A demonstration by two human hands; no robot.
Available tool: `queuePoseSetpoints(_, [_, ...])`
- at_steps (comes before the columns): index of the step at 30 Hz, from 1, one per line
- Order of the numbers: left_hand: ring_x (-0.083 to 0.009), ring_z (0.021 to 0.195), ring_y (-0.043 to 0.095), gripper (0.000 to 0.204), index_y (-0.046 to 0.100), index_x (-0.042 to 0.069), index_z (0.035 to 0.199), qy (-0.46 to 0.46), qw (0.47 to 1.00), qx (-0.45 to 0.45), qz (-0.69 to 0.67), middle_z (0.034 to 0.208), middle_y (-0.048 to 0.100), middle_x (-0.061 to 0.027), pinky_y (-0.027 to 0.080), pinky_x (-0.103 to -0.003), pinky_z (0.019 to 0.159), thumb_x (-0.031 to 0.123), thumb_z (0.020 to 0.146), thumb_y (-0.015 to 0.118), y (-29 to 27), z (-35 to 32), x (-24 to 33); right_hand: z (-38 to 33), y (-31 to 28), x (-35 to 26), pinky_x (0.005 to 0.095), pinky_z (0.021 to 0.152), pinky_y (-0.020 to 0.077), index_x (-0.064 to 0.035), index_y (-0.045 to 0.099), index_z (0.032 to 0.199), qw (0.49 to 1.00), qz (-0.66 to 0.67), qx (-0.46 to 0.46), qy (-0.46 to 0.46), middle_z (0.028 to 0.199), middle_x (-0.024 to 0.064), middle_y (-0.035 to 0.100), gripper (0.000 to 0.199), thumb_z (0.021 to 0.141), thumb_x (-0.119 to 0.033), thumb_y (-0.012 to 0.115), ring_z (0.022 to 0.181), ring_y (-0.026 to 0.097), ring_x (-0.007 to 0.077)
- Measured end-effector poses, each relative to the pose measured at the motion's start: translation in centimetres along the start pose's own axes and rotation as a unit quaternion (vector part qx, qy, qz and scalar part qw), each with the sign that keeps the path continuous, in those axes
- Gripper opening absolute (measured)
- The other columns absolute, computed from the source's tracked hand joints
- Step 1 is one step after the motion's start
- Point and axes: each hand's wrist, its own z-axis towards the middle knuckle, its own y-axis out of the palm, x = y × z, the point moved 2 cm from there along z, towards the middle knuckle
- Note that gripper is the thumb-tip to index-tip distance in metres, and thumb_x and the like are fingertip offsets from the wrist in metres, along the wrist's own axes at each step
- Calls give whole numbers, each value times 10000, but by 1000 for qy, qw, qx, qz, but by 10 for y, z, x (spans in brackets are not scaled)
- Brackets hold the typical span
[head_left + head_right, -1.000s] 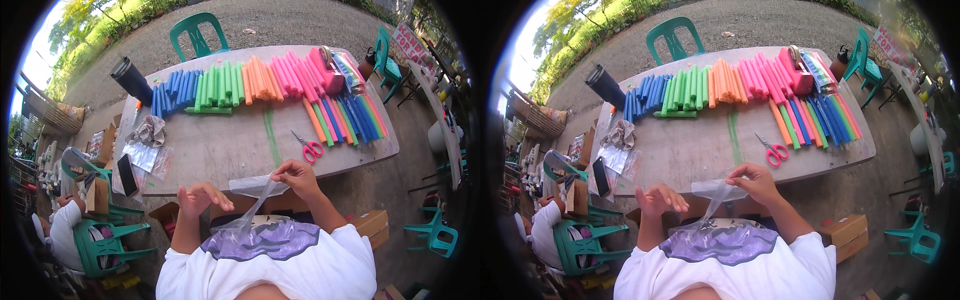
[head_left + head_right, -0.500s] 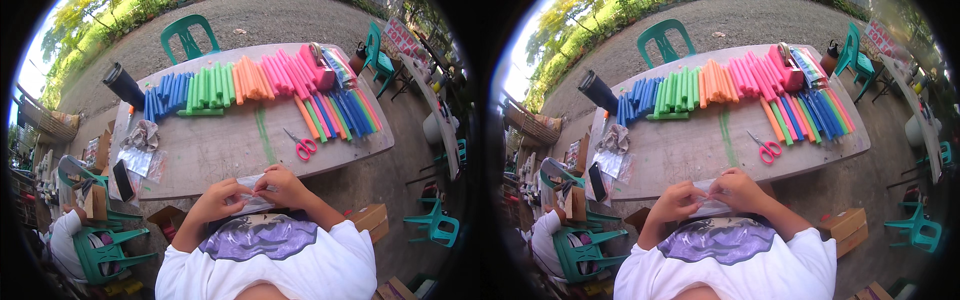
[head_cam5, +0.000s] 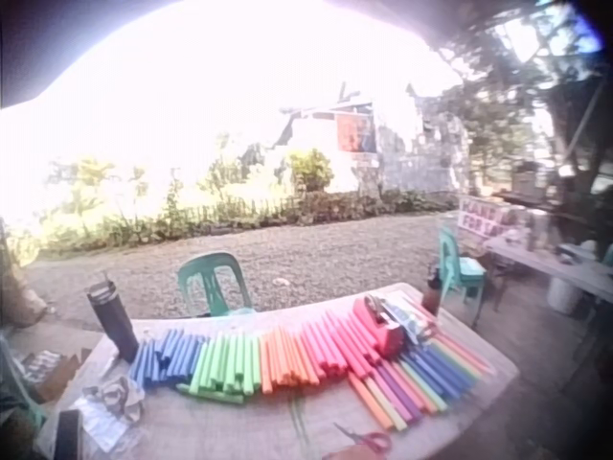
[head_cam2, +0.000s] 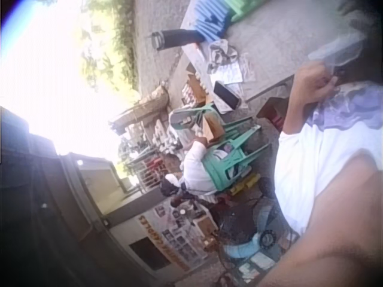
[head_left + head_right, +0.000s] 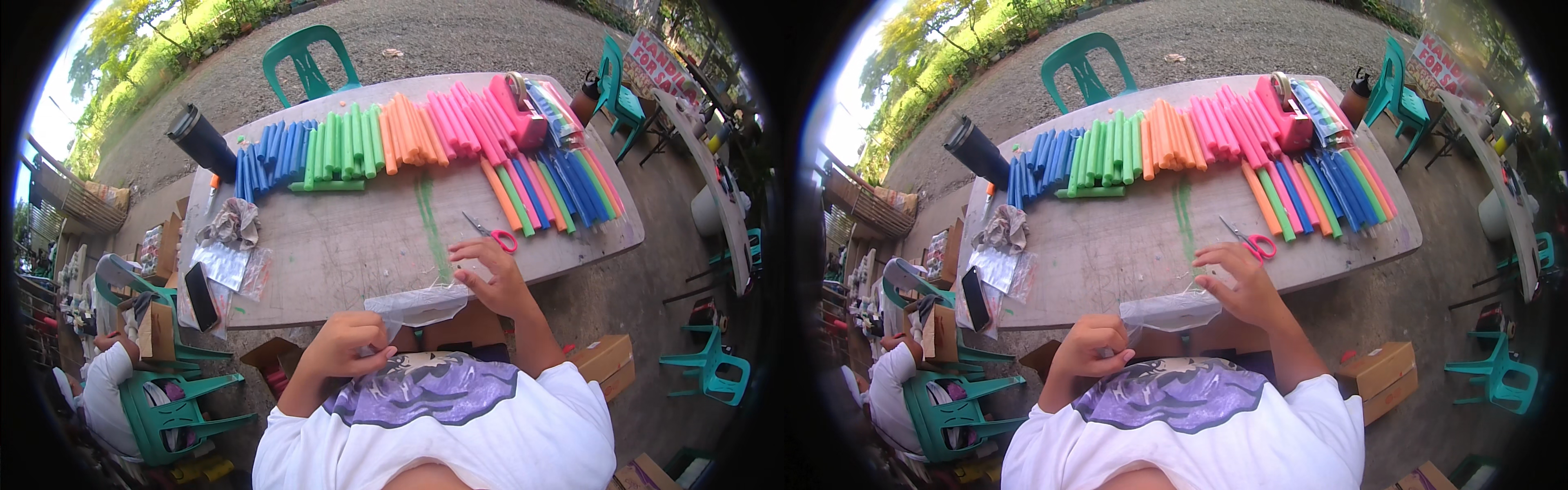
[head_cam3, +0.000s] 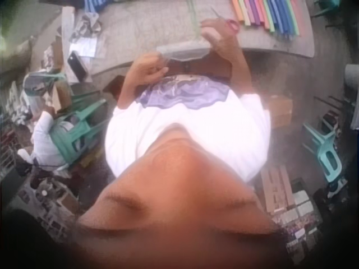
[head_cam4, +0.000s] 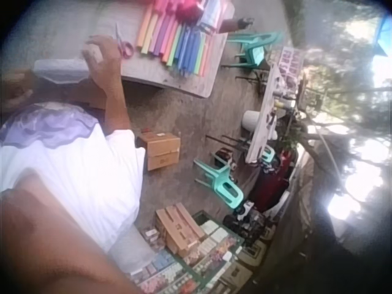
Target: The person assembles multi-colored candles by inserting colored foam sticks into a plastic sleeve and trimming the ends with scissors. The person repeats this process with different color combinations, placing finished candles on the table.
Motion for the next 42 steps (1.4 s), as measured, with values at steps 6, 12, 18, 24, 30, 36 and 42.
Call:
queuePoseSetpoints(6, [-212,604,598,187,588,76,666,41,997,13,61,717,632,-25,441,-315,526,79,759,750,-1,8,8,-27,-52,67,471,1045,353,-55,570,1235,798,-574,172,66,1273,116,589,405,901,-263,661,1206,515,292])
queuePoseSetpoints(12, [-219,528,533,265,533,79,619,13,994,4,108,619,521,-26,411,-338,500,106,765,752,0,6,3,-46,-57,60,474,992,382,-90,589,1173,844,-493,172,123,1095,101,595,379,846,-249,697,1114,522,295])
queuePoseSetpoints(18, [-224,526,517,243,567,105,668,32,989,7,147,605,479,-25,402,-343,496,171,763,782,1,13,9,-49,-59,60,437,953,401,-102,604,1158,807,-539,190,150,1061,79,596,355,835,-216,699,1074,531,283])
queuePoseSetpoints(24, [-226,563,536,213,633,97,719,4,984,23,174,619,501,-35,402,-344,501,186,731,827,4,7,6,-41,-66,63,426,890,429,-129,630,1102,792,-542,254,117,996,55,586,312,800,-170,699,981,558,262])
queuePoseSetpoints(30, [-223,603,558,179,648,124,758,-3,984,26,177,638,509,-23,433,-345,533,233,791,786,6,4,1,-30,-45,58,415,869,430,-125,644,1092,837,-500,212,62,1031,54,572,296,813,-204,701,1002,556,253])
queuePoseSetpoints(36, [-216,610,556,177,653,122,763,-7,976,18,216,647,507,-19,433,-348,537,237,785,787,4,7,7,-22,-38,63,403,823,428,-136,635,1082,810,-536,218,96,970,54,564,268,849,-257,686,952,555,253])
queuePoseSetpoints(42, [-228,642,556,206,628,119,766,-10,976,35,216,693,507,-36,436,-354,539,228,762,803,3,6,7,-21,-41,72,399,816,429,-145,597,1149,797,-563,156,152,965,58,573,335,852,-272,688,940,559,246])
